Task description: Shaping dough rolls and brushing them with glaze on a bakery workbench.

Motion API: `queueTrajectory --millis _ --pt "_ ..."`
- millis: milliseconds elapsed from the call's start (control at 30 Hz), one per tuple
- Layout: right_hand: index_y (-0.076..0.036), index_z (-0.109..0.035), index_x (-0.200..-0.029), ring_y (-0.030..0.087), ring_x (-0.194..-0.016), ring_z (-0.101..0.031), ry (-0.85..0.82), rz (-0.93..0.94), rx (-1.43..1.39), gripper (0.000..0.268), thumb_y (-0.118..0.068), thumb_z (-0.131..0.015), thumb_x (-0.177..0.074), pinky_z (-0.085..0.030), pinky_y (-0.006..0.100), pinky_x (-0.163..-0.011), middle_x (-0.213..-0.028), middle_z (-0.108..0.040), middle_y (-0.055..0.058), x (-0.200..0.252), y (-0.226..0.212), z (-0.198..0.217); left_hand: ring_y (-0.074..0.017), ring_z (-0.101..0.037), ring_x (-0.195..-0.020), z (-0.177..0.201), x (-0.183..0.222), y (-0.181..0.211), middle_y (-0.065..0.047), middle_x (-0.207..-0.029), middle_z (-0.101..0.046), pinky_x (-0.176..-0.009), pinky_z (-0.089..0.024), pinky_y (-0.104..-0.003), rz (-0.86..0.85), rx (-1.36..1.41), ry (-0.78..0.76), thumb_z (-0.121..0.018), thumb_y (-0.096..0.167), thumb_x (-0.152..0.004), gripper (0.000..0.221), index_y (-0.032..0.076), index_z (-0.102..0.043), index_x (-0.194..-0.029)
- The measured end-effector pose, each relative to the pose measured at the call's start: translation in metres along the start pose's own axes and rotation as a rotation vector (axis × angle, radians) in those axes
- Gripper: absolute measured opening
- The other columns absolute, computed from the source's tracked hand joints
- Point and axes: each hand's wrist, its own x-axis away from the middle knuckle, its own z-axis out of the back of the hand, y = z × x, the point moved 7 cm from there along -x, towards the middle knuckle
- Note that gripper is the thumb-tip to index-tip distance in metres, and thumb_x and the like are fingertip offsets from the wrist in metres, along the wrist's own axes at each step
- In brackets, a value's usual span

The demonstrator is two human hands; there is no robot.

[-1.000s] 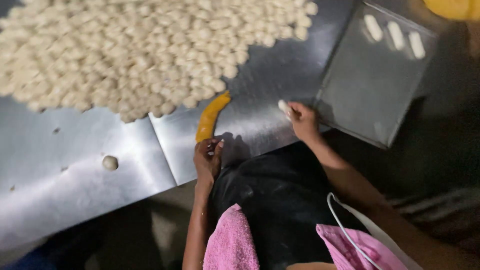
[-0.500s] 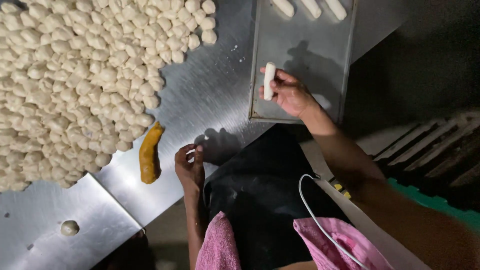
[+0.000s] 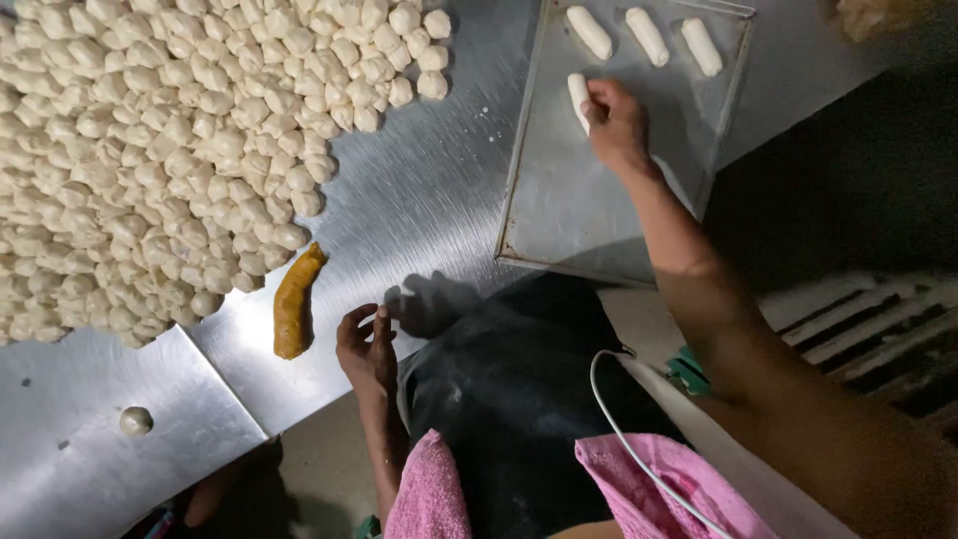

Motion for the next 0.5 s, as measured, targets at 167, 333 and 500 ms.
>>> queueTrajectory --millis 167,333,500 --pt "-0.003 -0.068 -0.119 0.039 -0.097 -0.065 0.169 0.437 0.442 0.029 -0.004 -0.076 -0.091 -0.051 0.051 -0.082 -0.103 -0.071 0.018 -0.004 -0.081 0.008 -0.0205 -0.071 -0.08 0.002 0.002 0.019 -0.014 -0.104 -0.07 -0.067 -0.058 -0.032 -0.009 -0.056 0.023 -0.075 0.034 -0.093 0.041 -0.001 -0.067 -0.113" --pt "-0.004 -0.07 -0.111 0.044 -0.096 -0.061 0.137 0.631 0.471 0.022 -0.001 -0.076 -0.09 -0.049 0.055 -0.083 -0.101 -0.07 0.019 0.002 -0.089 0.003 -0.0207 -0.07 -0.081 0.011 -0.003 0.011 -0.013 -0.104 -0.069 -0.065 -0.056 -0.032 -0.029 -0.031 0.069 -0.076 0.032 -0.093 0.039 -0.001 -0.067 -0.112" --pt "-0.004 -0.073 -0.111 0.039 -0.105 -0.062 0.085 0.619 0.603 0.018 -0.004 -0.081 -0.096 -0.049 0.053 -0.093 -0.104 -0.069 0.014 0.011 -0.072 -0.003 -0.0199 -0.07 -0.085 0.05 -0.021 0.01 -0.013 -0.102 -0.071 -0.071 -0.055 -0.032 -0.135 -0.06 0.127 -0.076 0.029 -0.094 0.034 0.0 -0.069 -0.11"
